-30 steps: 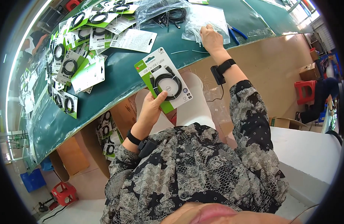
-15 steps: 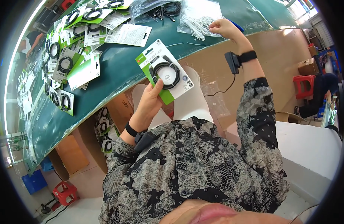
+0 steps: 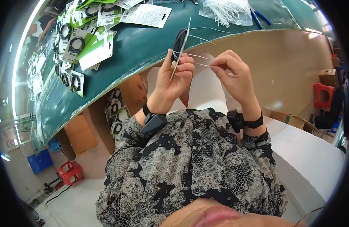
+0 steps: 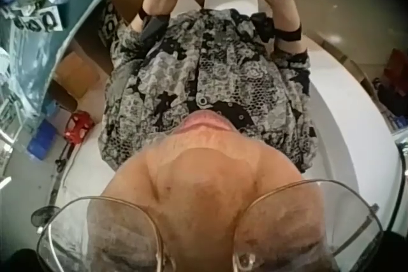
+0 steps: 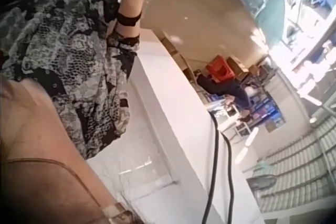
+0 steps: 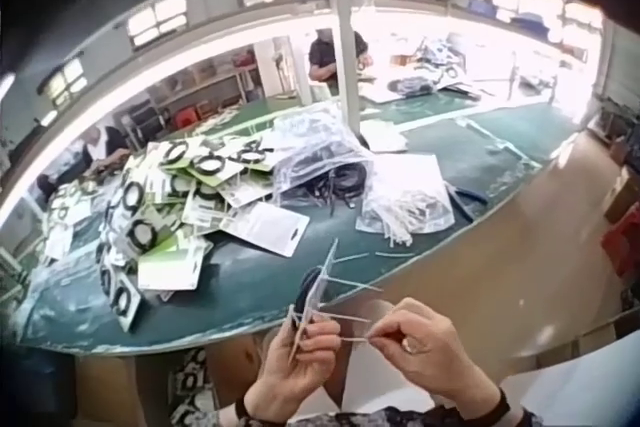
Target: The person packages a USB cable by threading a plastic tie through the cardboard backing and around the cable, then pulling it tight. They turn the package over to check the back before picking up another cable to repeat the process.
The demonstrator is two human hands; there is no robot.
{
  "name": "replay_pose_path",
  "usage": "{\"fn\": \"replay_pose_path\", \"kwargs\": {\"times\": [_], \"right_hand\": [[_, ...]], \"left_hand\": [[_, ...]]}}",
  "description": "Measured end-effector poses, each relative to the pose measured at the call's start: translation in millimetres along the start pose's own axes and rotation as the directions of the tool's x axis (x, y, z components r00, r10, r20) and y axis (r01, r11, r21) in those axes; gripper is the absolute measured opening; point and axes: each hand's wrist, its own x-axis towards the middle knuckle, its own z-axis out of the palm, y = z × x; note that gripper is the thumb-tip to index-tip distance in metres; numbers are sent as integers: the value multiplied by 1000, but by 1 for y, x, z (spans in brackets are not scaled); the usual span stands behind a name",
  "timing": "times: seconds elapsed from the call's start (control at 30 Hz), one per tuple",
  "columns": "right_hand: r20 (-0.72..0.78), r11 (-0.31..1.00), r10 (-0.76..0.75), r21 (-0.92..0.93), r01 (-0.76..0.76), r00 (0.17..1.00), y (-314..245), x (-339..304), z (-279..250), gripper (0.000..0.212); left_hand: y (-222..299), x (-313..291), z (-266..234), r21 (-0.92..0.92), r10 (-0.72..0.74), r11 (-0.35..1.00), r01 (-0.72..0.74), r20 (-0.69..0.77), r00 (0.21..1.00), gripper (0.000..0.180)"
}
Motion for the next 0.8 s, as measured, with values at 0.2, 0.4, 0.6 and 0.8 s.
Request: {"fn": "replay_pose_path", "kwargs": {"times": [0.2,0.4,0.6,0.8], "right_hand": [[-103,992,-113,-65,107,988,-11,13,15,8],[-56,967,-202,-169,190,978,-13,22,18,8],[-31,955,-210,-219,199,977,-13,23,23,8],[-29,966,-181,-190,173,983,-9,23,26,9]], "left_hand": [[-15,6,9,-270,25,962,-36,-46,999,12],[-17,7,12,-294,50,954,-55,-25,998,9],[-17,7,10,-281,31,959,-35,-15,999,9],[-18,5,8,-266,35,963,-39,-19,999,12]]}}
